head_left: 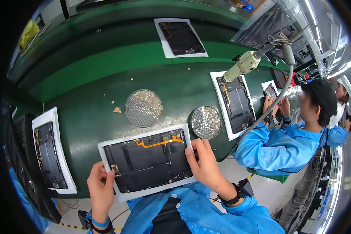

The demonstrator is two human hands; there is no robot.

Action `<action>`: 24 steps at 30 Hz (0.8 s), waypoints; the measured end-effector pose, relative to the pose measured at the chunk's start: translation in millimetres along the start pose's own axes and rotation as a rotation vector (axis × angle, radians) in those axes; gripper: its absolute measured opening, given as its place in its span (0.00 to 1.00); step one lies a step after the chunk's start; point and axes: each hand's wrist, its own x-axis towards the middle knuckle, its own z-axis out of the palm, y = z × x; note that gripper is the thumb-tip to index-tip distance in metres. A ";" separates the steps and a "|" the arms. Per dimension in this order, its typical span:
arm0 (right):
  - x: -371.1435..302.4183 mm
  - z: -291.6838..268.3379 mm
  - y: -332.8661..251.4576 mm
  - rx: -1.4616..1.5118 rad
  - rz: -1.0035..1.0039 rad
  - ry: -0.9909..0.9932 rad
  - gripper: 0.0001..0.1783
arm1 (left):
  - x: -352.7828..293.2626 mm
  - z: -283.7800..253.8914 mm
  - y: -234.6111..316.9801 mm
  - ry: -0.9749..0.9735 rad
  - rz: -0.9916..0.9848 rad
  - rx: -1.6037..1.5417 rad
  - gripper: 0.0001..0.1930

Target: The person fastens screws into tablet components using an electric screwdriver, places the tablets onto an upper conveyor belt, and retrieves new tablet assemblies to screw.

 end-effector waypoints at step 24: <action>315.8 283.5 -293.9 0.042 0.152 0.439 0.16 | -62.9 78.5 -118.3 -0.634 0.518 0.007 0.18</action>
